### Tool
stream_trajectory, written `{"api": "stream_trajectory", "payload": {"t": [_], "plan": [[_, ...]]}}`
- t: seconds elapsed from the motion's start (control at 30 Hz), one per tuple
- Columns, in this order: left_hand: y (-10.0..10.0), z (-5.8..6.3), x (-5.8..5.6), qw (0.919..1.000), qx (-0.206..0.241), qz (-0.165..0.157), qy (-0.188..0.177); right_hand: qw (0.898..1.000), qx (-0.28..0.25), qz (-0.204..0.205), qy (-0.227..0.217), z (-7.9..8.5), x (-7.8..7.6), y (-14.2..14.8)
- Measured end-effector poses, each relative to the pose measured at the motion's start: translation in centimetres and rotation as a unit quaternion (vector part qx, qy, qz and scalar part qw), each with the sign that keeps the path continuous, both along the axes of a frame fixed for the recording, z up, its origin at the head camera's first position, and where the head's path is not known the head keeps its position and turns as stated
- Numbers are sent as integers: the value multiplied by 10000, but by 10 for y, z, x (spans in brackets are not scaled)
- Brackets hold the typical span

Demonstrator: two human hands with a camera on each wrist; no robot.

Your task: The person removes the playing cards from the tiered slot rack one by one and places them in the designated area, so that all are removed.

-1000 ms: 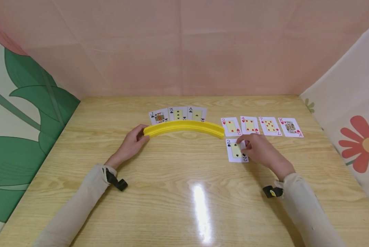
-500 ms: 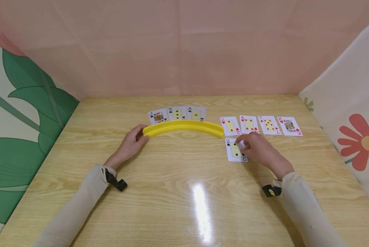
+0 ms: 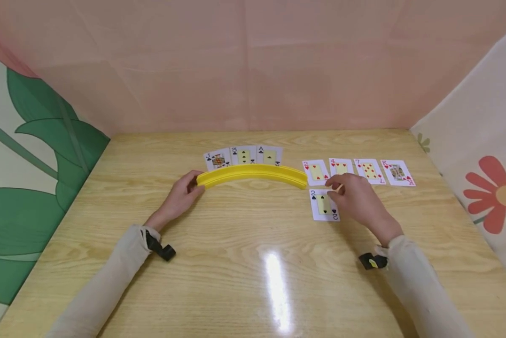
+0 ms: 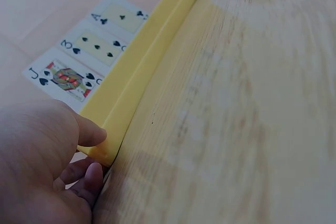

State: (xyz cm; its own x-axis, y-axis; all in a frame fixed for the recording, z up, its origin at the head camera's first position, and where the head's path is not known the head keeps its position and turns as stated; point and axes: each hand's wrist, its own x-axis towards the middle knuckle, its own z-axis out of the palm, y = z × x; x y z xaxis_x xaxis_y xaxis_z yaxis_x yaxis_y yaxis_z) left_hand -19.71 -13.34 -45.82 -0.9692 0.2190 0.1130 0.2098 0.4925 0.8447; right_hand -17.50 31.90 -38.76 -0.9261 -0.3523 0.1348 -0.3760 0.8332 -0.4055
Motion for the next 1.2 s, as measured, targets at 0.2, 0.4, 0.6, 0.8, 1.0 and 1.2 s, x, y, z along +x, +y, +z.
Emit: {"api": "stream_trajectory", "payload": {"t": [0.2,0.4,0.6,0.8,1.0,1.2], "plan": [[0,-1,-1,10000,18,3,47,9983,-260,332,408,0,-1,-12],[0,-1,-1,10000,30,-30,60,9972,-405,354,512,6,-1,-21],[0,0,0,9999,35,-8,95,9943,-622,365,786,14,-6,-34],[-1,1,1,9999,38,-13,107,9904,-855,337,1036,20,-13,-50],[-1,1,1,10000,38,21,59,9882,-1022,226,1117,25,-23,-66],[0,2,1,10000,6,31,45,9853,-1287,197,1105,28,-34,-79]]}}
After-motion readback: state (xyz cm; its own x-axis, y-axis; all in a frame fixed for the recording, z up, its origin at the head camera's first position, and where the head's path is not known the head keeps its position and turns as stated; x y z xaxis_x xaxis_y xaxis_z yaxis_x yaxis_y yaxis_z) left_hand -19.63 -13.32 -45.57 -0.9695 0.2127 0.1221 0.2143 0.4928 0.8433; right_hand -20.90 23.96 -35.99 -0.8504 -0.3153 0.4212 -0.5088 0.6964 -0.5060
